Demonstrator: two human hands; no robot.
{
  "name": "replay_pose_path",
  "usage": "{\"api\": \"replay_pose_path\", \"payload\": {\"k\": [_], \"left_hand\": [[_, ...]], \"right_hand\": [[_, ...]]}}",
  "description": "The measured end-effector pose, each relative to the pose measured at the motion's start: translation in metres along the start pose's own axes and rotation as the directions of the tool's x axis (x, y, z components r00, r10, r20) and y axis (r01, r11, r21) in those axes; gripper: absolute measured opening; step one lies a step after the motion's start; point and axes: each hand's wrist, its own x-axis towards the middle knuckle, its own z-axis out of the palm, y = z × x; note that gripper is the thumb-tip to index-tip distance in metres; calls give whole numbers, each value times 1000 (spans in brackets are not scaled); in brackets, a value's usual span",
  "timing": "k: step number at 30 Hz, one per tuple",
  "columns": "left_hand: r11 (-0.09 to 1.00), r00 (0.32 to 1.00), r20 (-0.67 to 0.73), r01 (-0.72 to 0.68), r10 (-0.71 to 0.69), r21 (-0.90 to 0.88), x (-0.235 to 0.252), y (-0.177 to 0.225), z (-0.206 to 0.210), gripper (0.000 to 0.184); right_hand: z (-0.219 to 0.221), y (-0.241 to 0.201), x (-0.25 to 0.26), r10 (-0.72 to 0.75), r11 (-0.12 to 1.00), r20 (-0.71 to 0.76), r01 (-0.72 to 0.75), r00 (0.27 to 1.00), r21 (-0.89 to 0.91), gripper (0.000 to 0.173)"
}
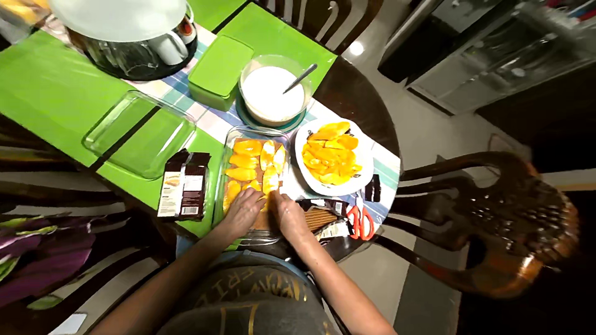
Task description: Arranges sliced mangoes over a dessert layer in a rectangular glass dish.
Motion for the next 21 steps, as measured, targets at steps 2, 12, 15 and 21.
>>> {"api": "replay_pose_path", "payload": {"k": [2,12,15,21], "left_hand": [[1000,1000,6,-11,11,7,0,0,1,23],[989,990,28,-139,138,45,-10,4,5,21],[991,992,15,-126,125,50,-15,4,5,21],[995,990,-111,-83,89,61,-38,-10,4,20]], "right_hand": [[-16,11,-1,10,999,-71,-6,997,52,40],[-115,152,43,357,933,-464,-290,810,211,31],[-117,175,74,112,991,-524,-55,844,123,27],[-135,179,99,-56,997,-426,75,903,28,29]]}}
